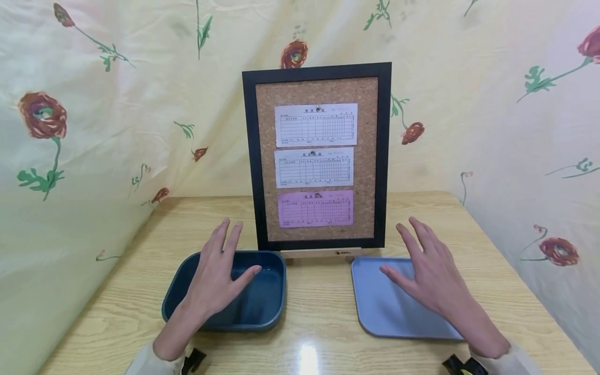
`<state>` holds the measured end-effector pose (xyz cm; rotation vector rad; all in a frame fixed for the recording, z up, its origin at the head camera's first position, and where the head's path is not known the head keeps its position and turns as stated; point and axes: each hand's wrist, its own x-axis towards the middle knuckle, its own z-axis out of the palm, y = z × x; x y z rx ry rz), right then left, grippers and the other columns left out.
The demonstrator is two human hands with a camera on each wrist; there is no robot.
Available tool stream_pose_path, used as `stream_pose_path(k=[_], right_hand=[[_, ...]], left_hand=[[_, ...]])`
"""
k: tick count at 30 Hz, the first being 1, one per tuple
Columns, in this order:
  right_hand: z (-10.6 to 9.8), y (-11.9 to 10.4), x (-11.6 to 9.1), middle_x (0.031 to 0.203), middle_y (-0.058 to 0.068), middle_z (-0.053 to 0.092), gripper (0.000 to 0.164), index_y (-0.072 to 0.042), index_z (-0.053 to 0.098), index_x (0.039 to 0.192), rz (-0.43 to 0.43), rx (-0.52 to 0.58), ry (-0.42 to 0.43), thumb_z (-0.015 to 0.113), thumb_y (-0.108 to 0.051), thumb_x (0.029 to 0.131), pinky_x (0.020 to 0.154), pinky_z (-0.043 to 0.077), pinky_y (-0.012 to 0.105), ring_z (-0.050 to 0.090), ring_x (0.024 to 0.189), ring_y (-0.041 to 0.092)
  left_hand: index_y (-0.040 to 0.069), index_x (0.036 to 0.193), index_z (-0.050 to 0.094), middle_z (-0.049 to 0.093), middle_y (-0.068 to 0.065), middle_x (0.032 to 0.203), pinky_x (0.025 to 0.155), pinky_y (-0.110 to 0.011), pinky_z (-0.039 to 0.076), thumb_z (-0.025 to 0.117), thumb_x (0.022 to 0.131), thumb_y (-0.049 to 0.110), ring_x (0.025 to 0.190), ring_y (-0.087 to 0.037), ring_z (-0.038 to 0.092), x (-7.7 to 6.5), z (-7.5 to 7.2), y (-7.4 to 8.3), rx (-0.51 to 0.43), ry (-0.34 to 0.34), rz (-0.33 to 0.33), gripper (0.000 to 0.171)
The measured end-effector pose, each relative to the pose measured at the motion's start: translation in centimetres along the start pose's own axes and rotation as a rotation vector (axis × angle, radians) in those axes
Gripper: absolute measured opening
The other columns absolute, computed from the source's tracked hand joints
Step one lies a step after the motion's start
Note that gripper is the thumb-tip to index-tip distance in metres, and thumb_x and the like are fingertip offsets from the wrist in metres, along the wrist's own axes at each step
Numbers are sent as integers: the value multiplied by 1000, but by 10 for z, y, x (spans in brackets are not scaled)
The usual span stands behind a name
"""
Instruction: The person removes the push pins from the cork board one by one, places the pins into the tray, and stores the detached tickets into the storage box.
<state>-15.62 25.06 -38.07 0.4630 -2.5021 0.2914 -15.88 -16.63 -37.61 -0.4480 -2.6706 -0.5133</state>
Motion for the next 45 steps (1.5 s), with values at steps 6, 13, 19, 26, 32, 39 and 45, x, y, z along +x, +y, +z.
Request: stream_pose_path(k=[6,13,19,26,32,39,45], right_hand=[[2,-6,5,152,28,40,89,-4,44,146,-5,17,-1,75,-53,80,96,42,68,40,136,47],[6,-14,13,154,28,38,88,-3,42,148,-10,49,0,70,-57,85,100,40,67,39,138,47],[10,-19,18,154,28,38,86,-3,42,148,-1,71,-2,73,-51,84,103,39,65,39,138,47],[13,-22,23,154,29,38,85,-1,42,148,-20,88,26,70,-52,85,104,39,64,40,138,47],[15,-26,28,154,29,38,86,0,41,148,-4,75,-6,75,-45,82,102,41,65,41,137,47],[17,-29,32,154,30,38,87,-1,41,148,16,75,-20,76,-44,82,102,41,66,41,137,48],[19,-30,35,154,30,38,85,0,42,147,23,85,-11,76,-44,82,102,41,66,42,136,49]], left_hand=[[15,160,21,22,-23,165,114,-69,28,70,88,50,149,-47,26,3,2,1,-10,10,1,94],[16,160,21,21,-22,165,115,-69,27,70,89,50,150,-45,25,8,2,2,-35,8,1,93],[17,161,19,21,-22,165,115,-68,28,69,89,49,150,-45,25,12,5,3,-50,10,2,93],[17,161,17,18,-20,167,116,-68,26,69,89,50,151,-45,24,17,8,7,-63,4,-2,94],[18,161,16,16,-18,168,117,-67,26,68,90,52,152,-43,23,20,8,10,-63,-16,-24,95],[17,161,18,17,-19,167,117,-67,26,68,90,52,152,-44,23,22,7,9,-70,-12,-26,94],[13,160,21,19,-20,167,117,-68,26,69,89,51,152,-44,24,25,9,10,-78,-5,-32,93]])
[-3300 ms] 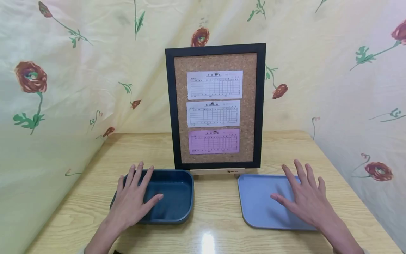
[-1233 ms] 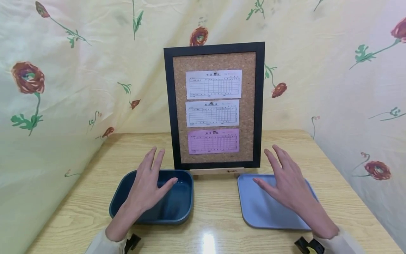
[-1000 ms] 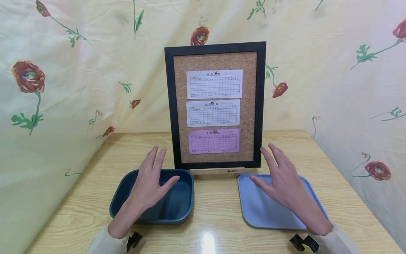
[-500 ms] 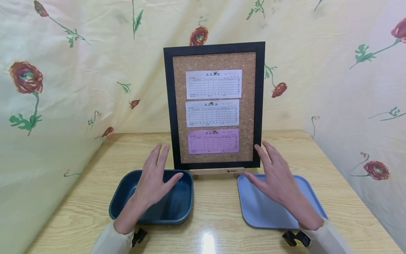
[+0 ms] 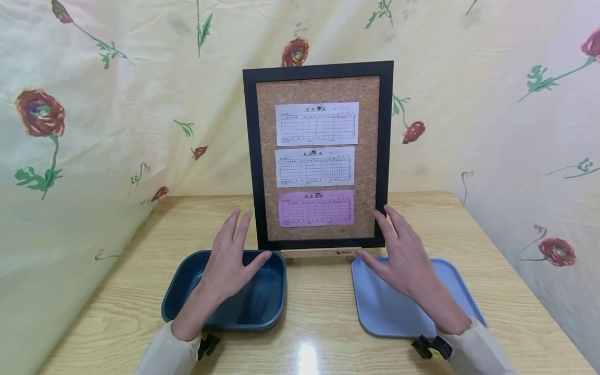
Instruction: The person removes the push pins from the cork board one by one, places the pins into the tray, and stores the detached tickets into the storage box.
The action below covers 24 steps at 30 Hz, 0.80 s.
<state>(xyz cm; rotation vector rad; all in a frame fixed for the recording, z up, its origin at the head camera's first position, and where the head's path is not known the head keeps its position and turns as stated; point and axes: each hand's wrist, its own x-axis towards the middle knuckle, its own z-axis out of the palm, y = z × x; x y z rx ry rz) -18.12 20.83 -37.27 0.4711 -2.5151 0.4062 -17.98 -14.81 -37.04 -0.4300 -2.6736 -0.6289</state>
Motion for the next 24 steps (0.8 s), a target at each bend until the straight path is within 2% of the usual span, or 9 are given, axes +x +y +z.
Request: stream_pose_path(k=[9,24], right_hand=[[4,-5,4,156,29,36,85,1,42,147,21,32,-7,77,-42,83,105,40,65,42,137,49],[10,-13,15,155,31,37,83,3,43,145,26,51,12,77,-40,83,108,39,64,42,138,48]], left_hand=[[16,160,19,17,-18,167,117,-69,25,68,89,51,152,-44,22,5,3,3,-27,-19,-22,93],[14,159,22,20,-20,166,116,-68,26,67,90,51,151,-44,25,11,6,3,-34,3,-7,91]])
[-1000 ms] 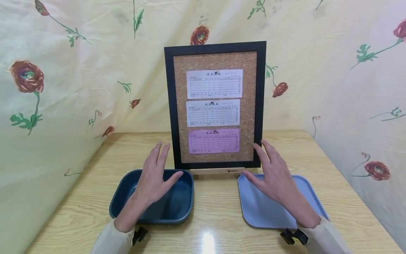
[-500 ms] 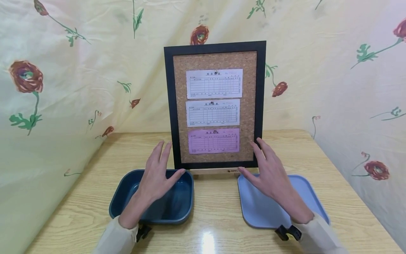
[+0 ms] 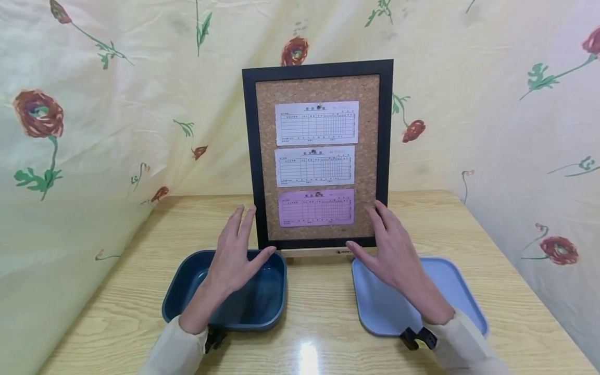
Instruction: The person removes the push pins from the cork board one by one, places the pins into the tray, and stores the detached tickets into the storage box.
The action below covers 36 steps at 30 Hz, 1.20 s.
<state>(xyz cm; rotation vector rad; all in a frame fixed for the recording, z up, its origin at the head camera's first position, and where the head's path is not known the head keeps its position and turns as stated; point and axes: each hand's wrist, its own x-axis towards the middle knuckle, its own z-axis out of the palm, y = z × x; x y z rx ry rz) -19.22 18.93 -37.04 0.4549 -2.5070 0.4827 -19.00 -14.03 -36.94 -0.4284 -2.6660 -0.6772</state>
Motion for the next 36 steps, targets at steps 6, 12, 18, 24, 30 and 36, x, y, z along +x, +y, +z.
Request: stream_pose_path(k=[6,12,18,24,30,36], right_hand=[[2,-3,4,155,31,37,82,3,43,145,5,-1,-4,76,-39,84,109,38,63,42,139,48],[6,-5,8,153,31,39,79,4,44,144,18,9,-5,75,-40,86,107,40,63,43,137,48],[11,-8,13,148,30,44,78,4,46,142,-4,21,14,77,-39,84,106,42,62,47,134,47],[15,-11,15,149,30,45,80,3,45,144,-15,29,25,78,-38,84,107,41,62,47,135,47],[16,-14,16,151,30,43,80,4,45,144,-5,42,16,77,-39,85,108,41,62,45,137,47],[17,-15,18,151,30,42,80,3,44,144,0,38,18,76,-40,86,108,41,62,45,136,47]], left_hand=[[14,159,22,20,-20,166,116,-68,27,68,89,51,151,-43,25,1,1,0,-5,1,-6,91],[14,159,22,19,-20,166,116,-68,27,67,90,51,151,-43,25,1,0,0,-1,-2,-20,90],[15,160,22,19,-20,167,116,-69,26,68,90,50,151,-44,25,0,-7,8,-15,25,8,91],[12,158,25,23,-20,165,115,-68,28,69,89,50,149,-44,29,3,-15,17,-19,62,54,91],[12,158,25,22,-20,166,116,-68,28,70,89,50,150,-44,29,3,-19,19,-8,44,50,91],[13,159,23,20,-21,166,115,-68,28,69,89,50,150,-45,28,4,-27,21,10,34,55,92]])
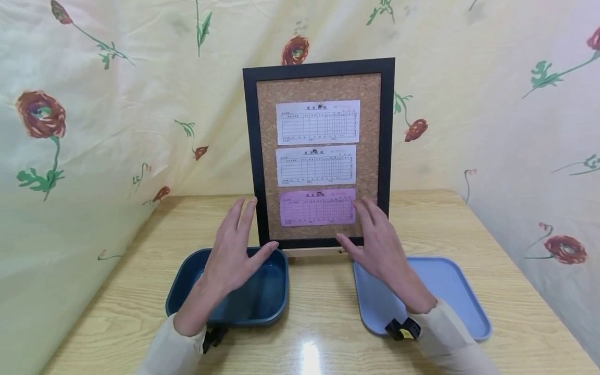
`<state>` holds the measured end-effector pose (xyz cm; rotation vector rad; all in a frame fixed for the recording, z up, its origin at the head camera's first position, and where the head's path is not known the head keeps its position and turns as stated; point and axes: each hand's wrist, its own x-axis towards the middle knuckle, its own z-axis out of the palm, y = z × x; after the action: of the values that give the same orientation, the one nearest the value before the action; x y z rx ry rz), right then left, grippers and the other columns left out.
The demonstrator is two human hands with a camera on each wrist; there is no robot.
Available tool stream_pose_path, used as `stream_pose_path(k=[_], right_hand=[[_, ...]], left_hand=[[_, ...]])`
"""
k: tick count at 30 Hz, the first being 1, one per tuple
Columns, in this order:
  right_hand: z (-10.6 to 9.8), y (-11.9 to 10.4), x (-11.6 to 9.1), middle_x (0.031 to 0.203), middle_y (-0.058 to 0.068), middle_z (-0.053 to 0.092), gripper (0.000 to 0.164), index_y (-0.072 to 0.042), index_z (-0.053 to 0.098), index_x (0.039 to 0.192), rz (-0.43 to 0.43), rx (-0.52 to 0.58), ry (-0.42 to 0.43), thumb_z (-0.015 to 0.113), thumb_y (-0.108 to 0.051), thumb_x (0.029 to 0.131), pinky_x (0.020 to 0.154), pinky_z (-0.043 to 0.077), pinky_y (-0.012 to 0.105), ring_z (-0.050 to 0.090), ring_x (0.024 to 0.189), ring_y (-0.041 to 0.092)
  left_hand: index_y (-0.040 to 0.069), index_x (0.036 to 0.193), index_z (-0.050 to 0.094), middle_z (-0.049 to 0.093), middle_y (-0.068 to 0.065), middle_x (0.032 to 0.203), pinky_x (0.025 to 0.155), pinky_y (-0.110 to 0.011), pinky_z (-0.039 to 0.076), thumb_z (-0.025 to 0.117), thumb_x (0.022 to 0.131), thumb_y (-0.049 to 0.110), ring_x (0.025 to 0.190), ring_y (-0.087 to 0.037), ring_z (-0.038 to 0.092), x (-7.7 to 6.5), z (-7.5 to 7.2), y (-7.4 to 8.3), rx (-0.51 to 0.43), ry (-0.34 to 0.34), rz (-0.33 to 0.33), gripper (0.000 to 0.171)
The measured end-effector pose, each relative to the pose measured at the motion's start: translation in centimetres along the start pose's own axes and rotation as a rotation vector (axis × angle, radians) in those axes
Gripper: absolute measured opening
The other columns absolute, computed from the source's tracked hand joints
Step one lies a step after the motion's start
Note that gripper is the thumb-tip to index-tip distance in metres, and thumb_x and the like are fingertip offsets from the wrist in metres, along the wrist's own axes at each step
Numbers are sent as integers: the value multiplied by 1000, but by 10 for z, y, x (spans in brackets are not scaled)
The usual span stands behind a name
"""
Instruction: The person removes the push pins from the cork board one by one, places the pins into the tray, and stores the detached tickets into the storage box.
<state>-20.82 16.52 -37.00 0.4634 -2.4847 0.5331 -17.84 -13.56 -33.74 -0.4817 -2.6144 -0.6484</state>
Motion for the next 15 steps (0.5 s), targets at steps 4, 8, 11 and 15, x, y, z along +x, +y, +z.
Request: stream_pose_path(k=[4,8,11,15], right_hand=[[1,0,2,150,30,44,79,3,45,144,-4,-3,12,76,-40,86,107,42,61,47,134,47],[1,-2,4,149,30,45,77,4,46,143,-11,-2,25,76,-39,86,106,43,61,49,132,47],[1,-3,5,148,30,45,76,3,46,142,-10,1,29,76,-39,86,107,43,61,49,132,47],[0,-4,7,148,30,46,76,3,46,142,-4,9,34,76,-38,86,107,42,61,49,132,47]], left_hand=[[12,159,23,20,-21,166,115,-69,28,70,89,48,149,-46,28,6,-3,0,-5,2,5,91],[13,159,24,22,-22,165,114,-69,29,70,89,47,149,-45,29,13,-4,0,-11,11,17,90],[12,158,25,23,-22,165,115,-67,31,71,88,45,148,-45,31,19,-3,-1,-12,18,26,90],[10,157,27,25,-23,164,114,-66,32,72,88,43,147,-45,34,26,-2,-3,-16,29,39,89]])
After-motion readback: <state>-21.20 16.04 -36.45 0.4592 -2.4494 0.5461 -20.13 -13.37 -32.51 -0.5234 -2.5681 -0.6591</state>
